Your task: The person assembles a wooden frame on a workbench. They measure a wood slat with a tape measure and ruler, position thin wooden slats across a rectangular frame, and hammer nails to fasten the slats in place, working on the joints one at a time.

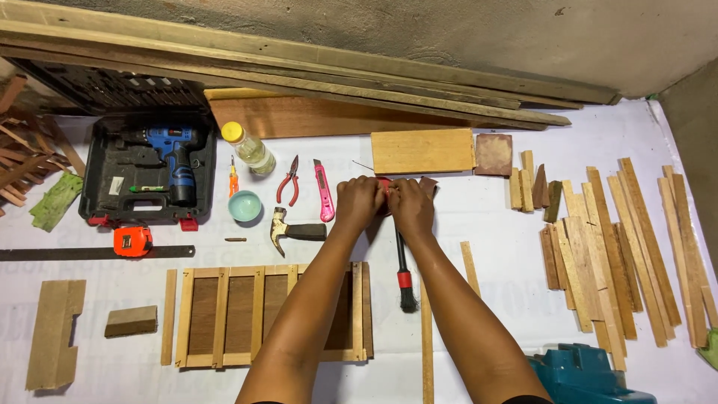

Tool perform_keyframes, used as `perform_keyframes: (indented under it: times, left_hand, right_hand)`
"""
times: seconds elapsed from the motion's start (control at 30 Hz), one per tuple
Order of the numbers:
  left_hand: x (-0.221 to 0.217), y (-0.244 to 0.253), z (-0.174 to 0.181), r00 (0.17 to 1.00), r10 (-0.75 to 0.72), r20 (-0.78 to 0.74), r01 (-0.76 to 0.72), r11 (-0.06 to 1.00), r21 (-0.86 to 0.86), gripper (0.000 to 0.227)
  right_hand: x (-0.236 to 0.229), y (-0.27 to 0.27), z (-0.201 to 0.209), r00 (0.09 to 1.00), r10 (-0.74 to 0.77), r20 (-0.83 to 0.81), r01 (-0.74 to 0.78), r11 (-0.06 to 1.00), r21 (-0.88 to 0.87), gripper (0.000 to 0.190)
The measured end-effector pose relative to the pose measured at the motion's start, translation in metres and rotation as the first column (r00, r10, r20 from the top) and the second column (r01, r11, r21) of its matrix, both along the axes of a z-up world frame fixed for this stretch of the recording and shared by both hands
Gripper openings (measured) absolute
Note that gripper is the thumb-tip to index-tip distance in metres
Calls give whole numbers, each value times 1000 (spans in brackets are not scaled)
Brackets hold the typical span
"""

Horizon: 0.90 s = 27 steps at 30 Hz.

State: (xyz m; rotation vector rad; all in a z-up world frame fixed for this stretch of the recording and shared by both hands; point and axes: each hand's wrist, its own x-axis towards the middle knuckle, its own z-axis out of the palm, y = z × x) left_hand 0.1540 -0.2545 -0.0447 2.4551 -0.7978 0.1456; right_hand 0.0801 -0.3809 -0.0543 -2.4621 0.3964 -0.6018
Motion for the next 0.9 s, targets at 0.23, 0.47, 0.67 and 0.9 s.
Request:
perform_keyframes:
  times: [0.23,0.47,0.67,0.9]
  left_hand:
    - [4,12,1,673,-255,-694,-283,779,-560,20]
    - [-2,15,1,692,-292,-661,-275,739,-615,18]
    - [-5,16,15,623,-316,-715,-335,718,-610,20]
    - [-9,19,17,685,-239,-688,-312,758,-573,23]
  right_hand:
    - [-7,5,28,997,-7,77,-10,977,214,10]
    - [-9,11,19,992,-37,119,-33,842,539,15]
    - [-4,8,8,992,-60,114,-16,821,571,18]
    - [-5,6,-4,994,-13,107,-71,668,741,18]
